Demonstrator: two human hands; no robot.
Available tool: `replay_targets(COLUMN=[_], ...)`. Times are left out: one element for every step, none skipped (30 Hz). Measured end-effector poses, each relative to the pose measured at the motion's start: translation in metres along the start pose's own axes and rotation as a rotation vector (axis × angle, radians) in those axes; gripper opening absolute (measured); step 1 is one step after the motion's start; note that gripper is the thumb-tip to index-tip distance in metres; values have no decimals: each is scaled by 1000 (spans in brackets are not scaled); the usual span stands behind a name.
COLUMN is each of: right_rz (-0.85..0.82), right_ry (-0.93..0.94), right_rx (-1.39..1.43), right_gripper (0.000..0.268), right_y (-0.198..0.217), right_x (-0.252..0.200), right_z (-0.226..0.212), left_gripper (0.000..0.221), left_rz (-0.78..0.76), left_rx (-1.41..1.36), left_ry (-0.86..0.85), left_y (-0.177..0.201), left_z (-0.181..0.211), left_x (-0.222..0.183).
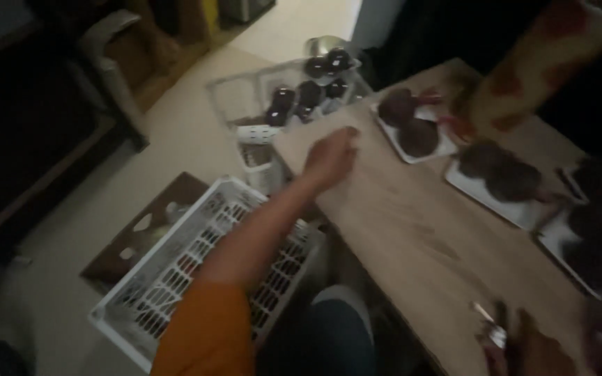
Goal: Trimming the stems of beetroots with a utility knife and arranging them on small white trays
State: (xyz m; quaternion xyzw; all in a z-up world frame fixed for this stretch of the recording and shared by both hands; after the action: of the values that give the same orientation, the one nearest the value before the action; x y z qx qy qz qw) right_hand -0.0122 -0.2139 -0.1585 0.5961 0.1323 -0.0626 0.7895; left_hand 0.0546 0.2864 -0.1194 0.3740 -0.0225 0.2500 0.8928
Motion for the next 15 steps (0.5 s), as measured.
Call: replay_targets(right_rz=[0,173,346,338,-22,-369,-373,-481,-572,-569,179,958,961,963,965], right_ry=[15,44,73,78,285,507,506,388,260,254,568,797,797,762,727], right_rx=[-5,67,141,138,-263,-636,-640,-337,-25,-26,-24,-7,-8,-37,-66], right_gripper=[110,109,108,108,102,104,104,83,66,66,70,74,74,76,77], right_y=[-15,-26,-38,-51,-75,-98,-58,-13,35,23,32,37,36,35,34], right_x=[8,13,19,45,72,97,70,41,7,-14,-34,-69,-58,-47,-36], right_z=[6,12,19,9,-7,-16,-52,-76,-93,-105,-128,-145,-154,-163,-172], left_gripper=[40,41,42,42,43,45,45,43,42,42,36,31,31,30,29], left_rz=[8,-48,-103,-106,-147,-188,-190,-192,-194,-195,-117,-38,-36,-18,2], left_rx=[4,-57,-119,-119,-122,-129,-133,-158,-182,-187,-247,-304,-304,-442,-580], left_ry=[13,11,8,18,71,119,123,94,66,61,-3,-65,-67,-65,-64], left_y=[9,17,23,33,41,49,48,47,46,38,32,27,31,36,41], left_z=[5,12,21,28,34,43,38,36,35,26,19,11,13,13,13], left_x=[-8,-14,-21,-26,-29,-31,-31,-28,-25,-23,-21,-19,-21,-23,-25])
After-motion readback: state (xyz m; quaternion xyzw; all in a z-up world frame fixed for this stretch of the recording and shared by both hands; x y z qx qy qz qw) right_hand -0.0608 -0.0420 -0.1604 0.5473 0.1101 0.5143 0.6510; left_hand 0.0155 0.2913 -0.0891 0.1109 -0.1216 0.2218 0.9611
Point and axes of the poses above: each hand's wrist, its own x-axis towards the middle knuckle, its own y-axis out of the back of the hand, z = x × y, the point moved 3 cm from there along x, towards the middle knuckle, and after that the axes turned 8 degrees about y, right-handed, at the moved point
